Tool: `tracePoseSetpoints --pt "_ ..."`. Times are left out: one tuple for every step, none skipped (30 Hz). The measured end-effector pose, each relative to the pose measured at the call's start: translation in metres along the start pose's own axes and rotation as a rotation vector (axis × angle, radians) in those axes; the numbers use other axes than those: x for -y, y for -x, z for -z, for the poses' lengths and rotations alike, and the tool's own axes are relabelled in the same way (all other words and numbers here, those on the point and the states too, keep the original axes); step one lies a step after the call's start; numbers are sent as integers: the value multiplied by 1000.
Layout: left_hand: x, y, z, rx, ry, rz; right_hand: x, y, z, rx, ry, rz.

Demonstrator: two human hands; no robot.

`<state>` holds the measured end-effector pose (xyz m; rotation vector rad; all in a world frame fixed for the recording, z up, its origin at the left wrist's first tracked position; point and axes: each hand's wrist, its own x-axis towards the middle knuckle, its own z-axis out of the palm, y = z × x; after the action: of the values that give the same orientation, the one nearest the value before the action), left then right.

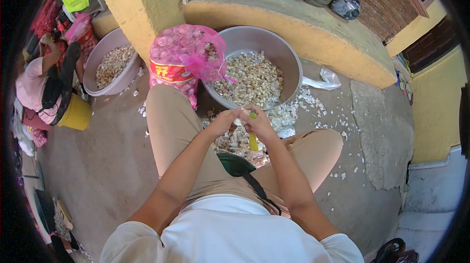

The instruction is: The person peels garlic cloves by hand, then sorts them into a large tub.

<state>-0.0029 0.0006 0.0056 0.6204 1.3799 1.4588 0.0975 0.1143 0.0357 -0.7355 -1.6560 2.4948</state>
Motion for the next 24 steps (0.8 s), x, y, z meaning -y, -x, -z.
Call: tracePoseSetpoints --pt "0 0 0 1 28 10 0 0 -1 -7 11 14" --pt "0 1 -1 8 53 33 0 -1 -3 -16 22 30" --pt "-2 2 -2 16 78 56 0 0 -4 -19 -9 39" --pt "-4 3 -3 23 103 79 0 0 -6 -22 -41 48" --pt "-5 3 -5 15 127 83 0 1 -7 -26 -72 57" --pt "-6 3 -7 7 151 87 0 1 -7 -17 -87 57" --pt "-7 3 -8 -2 176 92 -1 1 -7 -7 -101 57" --pt "-5 3 -7 17 197 118 -1 1 -6 2 -116 57" --pt "-4 3 -6 35 218 144 0 1 -5 30 -127 35" --pt "-3 3 -5 52 240 170 2 1 -2 59 -137 11" --pt "-3 5 -5 74 241 158 3 1 0 87 -147 -12" --pt "-5 7 -6 96 242 145 5 2 1 95 -146 -24" --pt "-6 9 -7 119 242 133 7 3 1 103 -144 -36" --pt "-6 9 -8 121 245 123 8 4 2 110 -143 -49" --pt "-6 9 -8 124 248 113 8 4 3 126 -154 -49" --pt "-6 10 -9 126 252 105 7 4 4 143 -165 -50" --pt "-7 11 -10 101 258 117 7 4 5 160 -175 -51" --pt "-10 13 -13 77 262 128 7 4 5 163 -182 -54" --pt "-12 13 -14 53 267 139 8 5 5 166 -189 -58" --pt "-13 14 -15 48 283 135 9 5 4 170 -196 -62" --pt "-14 14 -15 44 298 131 8 5 3 137 -221 -67" --pt "-14 14 -15 39 312 126 7 4 0 104 -246 -72" --pt "-12 11 -12 -30 239 112 6 3 -3 72 -270 -77" --pt "-11 6 -10 -99 166 98 5 1 -6 12 -193 -58"
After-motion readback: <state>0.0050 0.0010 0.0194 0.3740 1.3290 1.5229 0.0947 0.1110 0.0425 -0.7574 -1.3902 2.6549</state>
